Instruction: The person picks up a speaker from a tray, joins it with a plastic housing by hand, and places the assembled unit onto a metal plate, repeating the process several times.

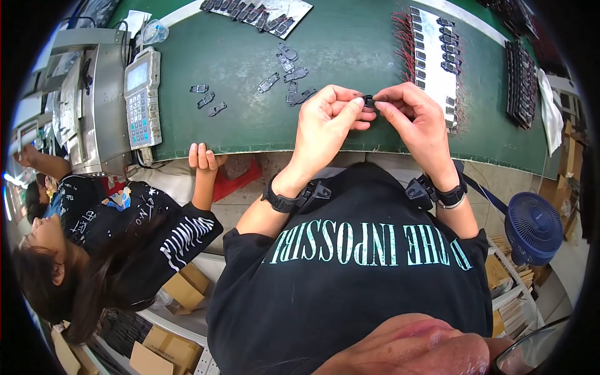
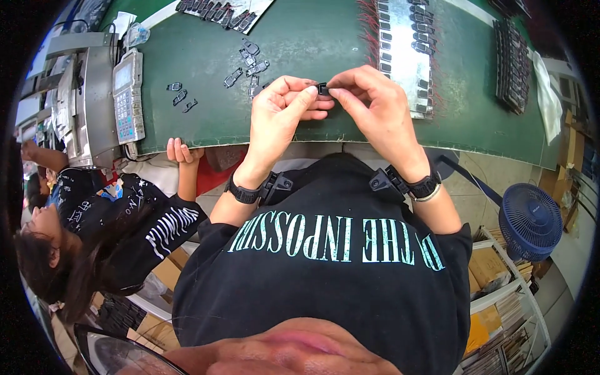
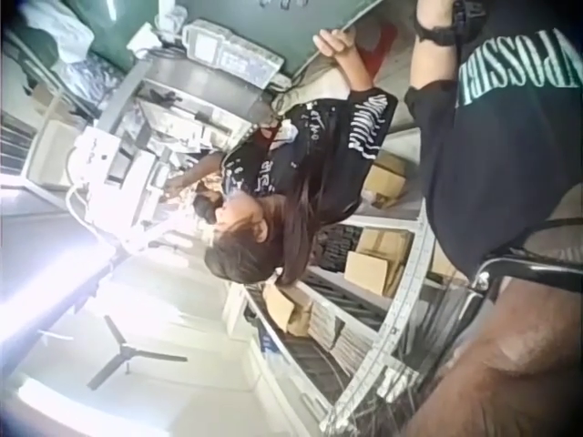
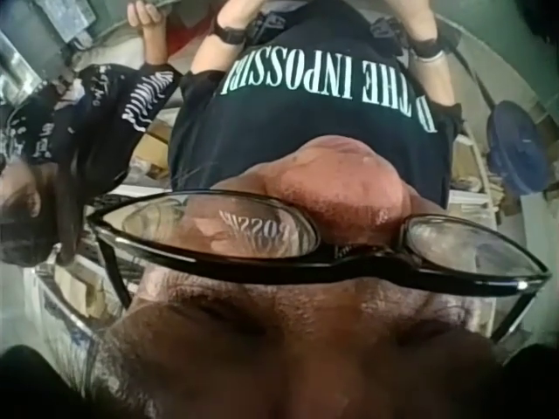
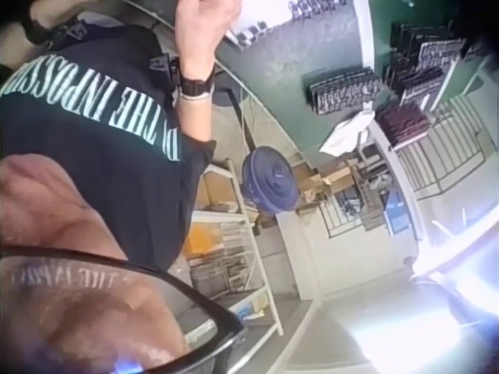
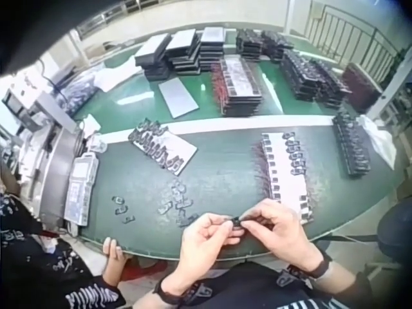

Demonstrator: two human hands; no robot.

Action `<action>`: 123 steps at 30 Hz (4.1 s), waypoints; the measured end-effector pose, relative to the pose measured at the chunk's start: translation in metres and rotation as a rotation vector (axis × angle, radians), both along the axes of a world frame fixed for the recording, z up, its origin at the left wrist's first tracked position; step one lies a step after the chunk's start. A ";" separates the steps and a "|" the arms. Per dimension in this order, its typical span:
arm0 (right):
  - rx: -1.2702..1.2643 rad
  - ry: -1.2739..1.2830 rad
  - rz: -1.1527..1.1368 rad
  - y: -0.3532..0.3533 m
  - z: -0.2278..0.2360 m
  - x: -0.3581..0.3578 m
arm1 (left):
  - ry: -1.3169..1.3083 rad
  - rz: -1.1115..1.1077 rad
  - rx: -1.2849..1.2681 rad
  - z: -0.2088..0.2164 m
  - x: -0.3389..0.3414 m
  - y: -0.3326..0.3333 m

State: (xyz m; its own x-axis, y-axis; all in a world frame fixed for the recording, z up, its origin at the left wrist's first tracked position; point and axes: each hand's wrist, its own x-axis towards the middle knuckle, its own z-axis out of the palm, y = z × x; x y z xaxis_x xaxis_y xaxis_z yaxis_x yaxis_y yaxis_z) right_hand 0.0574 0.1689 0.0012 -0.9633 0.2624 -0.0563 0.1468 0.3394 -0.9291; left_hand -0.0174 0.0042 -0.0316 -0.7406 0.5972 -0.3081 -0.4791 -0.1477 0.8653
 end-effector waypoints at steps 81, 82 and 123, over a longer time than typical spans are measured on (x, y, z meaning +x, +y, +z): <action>0.644 0.094 -0.154 0.084 0.022 0.049 | 1.396 0.144 -0.963 0.003 -0.024 -0.043; 0.498 0.123 -0.240 0.077 0.024 0.051 | 1.390 0.126 -0.971 0.005 -0.026 -0.044; 0.057 0.075 -0.014 -0.025 0.002 -0.006 | 0.005 0.082 0.015 0.003 0.002 -0.019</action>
